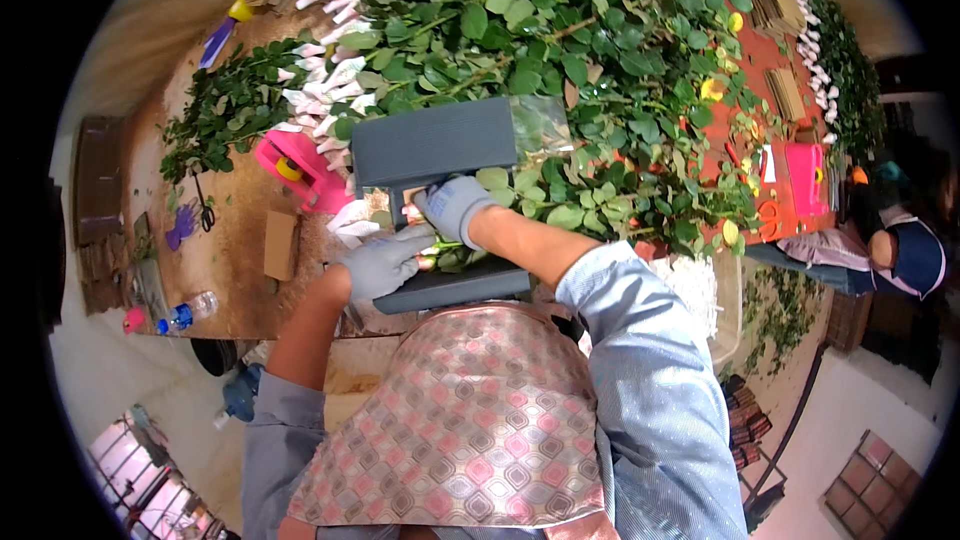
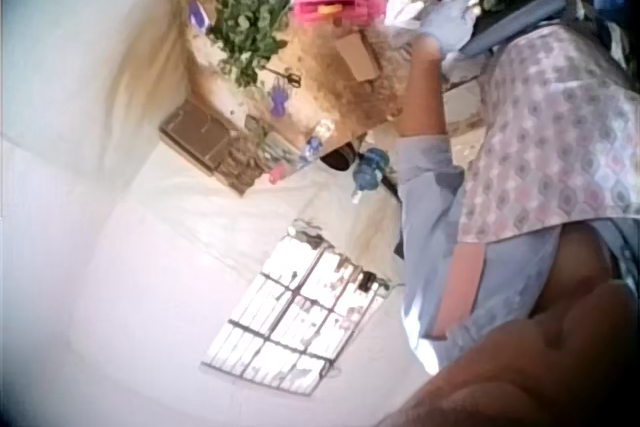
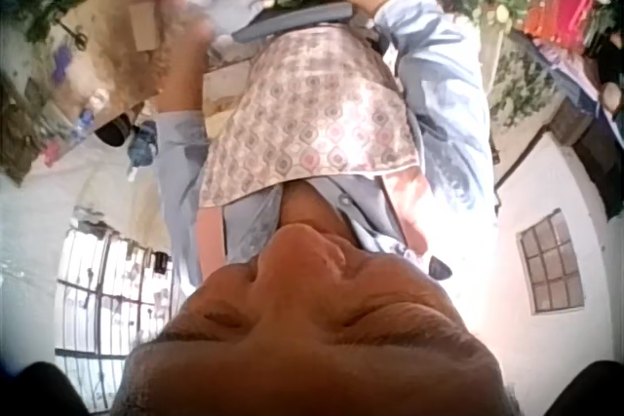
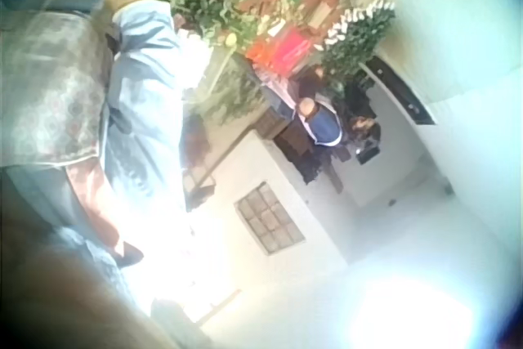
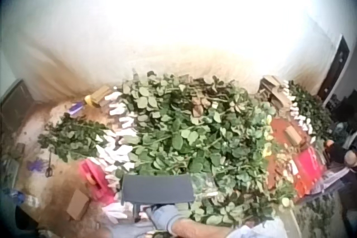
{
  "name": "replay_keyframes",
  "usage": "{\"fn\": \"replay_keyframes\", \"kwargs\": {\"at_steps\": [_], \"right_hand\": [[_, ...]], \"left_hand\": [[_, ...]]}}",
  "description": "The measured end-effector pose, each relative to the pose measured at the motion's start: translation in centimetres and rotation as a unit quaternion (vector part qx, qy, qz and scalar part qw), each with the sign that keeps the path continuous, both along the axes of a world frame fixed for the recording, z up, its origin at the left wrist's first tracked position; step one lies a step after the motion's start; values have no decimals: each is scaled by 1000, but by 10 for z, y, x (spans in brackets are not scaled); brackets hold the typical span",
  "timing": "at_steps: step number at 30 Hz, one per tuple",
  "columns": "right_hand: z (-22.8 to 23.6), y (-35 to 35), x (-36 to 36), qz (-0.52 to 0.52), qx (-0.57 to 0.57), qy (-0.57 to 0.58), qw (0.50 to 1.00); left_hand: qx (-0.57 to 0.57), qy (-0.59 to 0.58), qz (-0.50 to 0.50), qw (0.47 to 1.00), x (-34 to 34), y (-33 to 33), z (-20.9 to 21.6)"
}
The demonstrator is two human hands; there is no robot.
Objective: The person assembles floral arrangements by placing white flower stems into a black rectangular holder. They repeatedly pick up stems from a large pile on the table, insert them into the holder, and adjust the positioning. The person also handles a cardboard piece and a stapler during the process.
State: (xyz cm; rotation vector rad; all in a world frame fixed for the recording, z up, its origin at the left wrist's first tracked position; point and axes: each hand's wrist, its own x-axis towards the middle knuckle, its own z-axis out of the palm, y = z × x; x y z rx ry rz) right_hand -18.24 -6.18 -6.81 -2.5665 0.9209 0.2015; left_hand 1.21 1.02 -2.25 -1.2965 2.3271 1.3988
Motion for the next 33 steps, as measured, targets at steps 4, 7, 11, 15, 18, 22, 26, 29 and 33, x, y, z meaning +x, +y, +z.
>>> {"fn": "replay_keyframes", "kwargs": {"at_steps": [4, 7, 11, 15, 18, 22, 26, 29, 33], "right_hand": [[-1, -5, 2, 23, 8, -2, 1000], [0, -7, -1, 40, 10, 0, 999], [14, -3, -4, 6, 36, 33, 999], [74, 6, -4, 63, -15, -29, 997], [150, -17, -10, 16, -98, -211, 972], [149, -104, -39, -169, -225, -182, 942], [93, -142, -83, -141, -263, 122, 947], [92, -139, -74, -109, -284, 215, 928], [109, -147, -81, -43, -313, 298, 901]], "left_hand": [[7, -66, -14, 998, -8, -5, 17], [-45, -94, -7, 995, -8, -2, 8], [-62, -121, -21, 990, -12, -1, 5], [18, -185, -55, 981, -21, -13, 19], [-53, -129, -30, 990, -11, 1, 0], [-17, -147, -24, 989, -10, 1, -1], [-23, -148, -30, 988, -14, -5, 2], [-13, -145, -23, 989, -10, -3, -3], [-1, -147, -20, 989, -12, -3, -1]]}}
